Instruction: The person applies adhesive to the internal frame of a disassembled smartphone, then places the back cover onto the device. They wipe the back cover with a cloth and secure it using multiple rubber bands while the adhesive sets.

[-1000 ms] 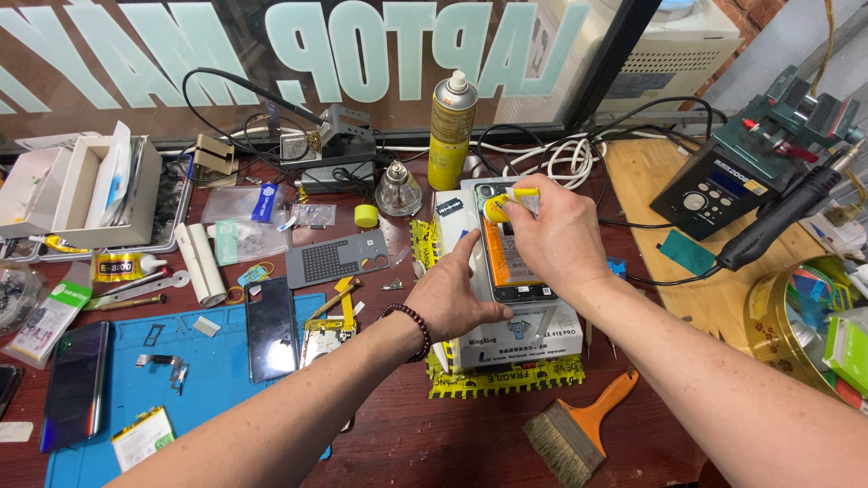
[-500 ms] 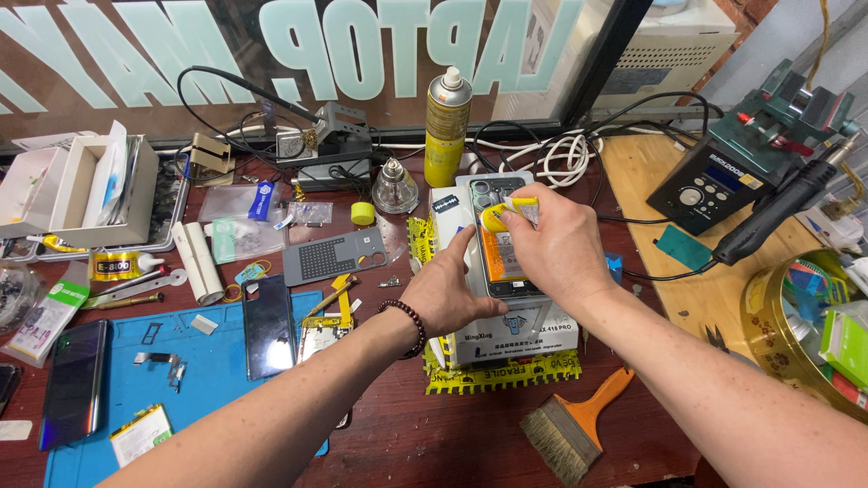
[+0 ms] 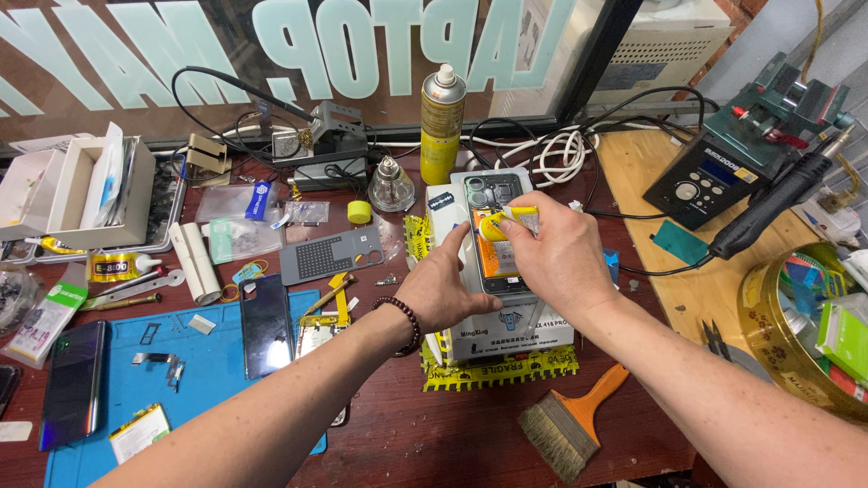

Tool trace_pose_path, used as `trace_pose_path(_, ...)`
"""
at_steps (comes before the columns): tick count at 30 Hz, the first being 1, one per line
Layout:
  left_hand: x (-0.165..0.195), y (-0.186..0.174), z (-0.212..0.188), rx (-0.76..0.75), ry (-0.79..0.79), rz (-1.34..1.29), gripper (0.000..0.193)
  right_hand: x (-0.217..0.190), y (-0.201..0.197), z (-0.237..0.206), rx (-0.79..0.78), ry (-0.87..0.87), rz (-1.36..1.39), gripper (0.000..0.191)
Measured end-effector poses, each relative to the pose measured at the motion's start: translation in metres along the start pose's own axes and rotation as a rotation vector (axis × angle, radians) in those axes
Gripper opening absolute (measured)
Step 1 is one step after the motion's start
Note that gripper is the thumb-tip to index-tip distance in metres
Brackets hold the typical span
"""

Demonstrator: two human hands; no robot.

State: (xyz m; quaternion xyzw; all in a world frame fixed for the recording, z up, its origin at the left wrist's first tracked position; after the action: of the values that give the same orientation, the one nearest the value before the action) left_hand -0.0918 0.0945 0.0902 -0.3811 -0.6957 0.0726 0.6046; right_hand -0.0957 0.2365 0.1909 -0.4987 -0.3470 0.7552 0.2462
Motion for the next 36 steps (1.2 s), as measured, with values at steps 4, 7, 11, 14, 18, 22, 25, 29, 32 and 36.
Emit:
trace_pose_path(4, -0.004, 0.002, 0.002, 0.001, -0.005, 0.010, 0.129, 0.002, 0.002, -0.003, -0.014, 0.032, 0.003, 0.018)
trace_pose_path(7, -0.006, 0.004, 0.001, -0.001, 0.003, -0.009, 0.129, -0.001, 0.003, -0.007, -0.004, -0.003, 0.003, 0.018)
trace_pose_path(11, -0.005, 0.005, 0.000, -0.004, -0.006, 0.000, 0.129, 0.002, 0.002, -0.011, -0.017, 0.041, 0.004, 0.019)
trace_pose_path(14, -0.004, 0.004, -0.001, -0.004, -0.003, -0.010, 0.129, 0.001, 0.000, -0.013, -0.010, 0.042, -0.019, 0.020)
trace_pose_path(18, -0.003, 0.002, -0.002, -0.001, 0.005, -0.012, 0.128, 0.001, 0.000, -0.015, -0.019, 0.054, -0.013, 0.020)
trace_pose_path(22, -0.004, 0.001, -0.002, -0.005, 0.001, 0.000, 0.128, 0.002, 0.001, -0.017, -0.043, 0.080, -0.012, 0.021)
trace_pose_path(25, -0.003, 0.000, -0.001, -0.005, 0.005, 0.001, 0.128, 0.003, 0.001, -0.019, -0.035, 0.097, -0.008, 0.021)
trace_pose_path(29, -0.003, 0.000, 0.000, -0.001, 0.010, 0.012, 0.129, 0.003, 0.001, -0.021, -0.022, 0.107, -0.016, 0.020)
trace_pose_path(32, -0.003, 0.000, 0.001, 0.002, 0.016, 0.008, 0.129, 0.005, 0.001, -0.023, -0.011, 0.105, -0.015, 0.019)
trace_pose_path(36, -0.005, 0.000, 0.001, -0.003, 0.004, 0.017, 0.129, 0.006, 0.001, -0.026, 0.018, 0.076, -0.009, 0.019)
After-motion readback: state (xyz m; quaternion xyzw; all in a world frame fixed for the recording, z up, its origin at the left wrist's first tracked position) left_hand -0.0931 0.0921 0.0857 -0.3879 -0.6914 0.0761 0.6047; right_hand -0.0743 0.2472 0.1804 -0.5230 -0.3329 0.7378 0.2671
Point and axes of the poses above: each hand's wrist, its own z-axis towards the middle knuckle, its own y-axis out of the palm, x = y × z, the point moved 7 cm from there along z, towards the middle knuckle, and after that the axes turned 10 degrees about -x, right-handed, at the moved point
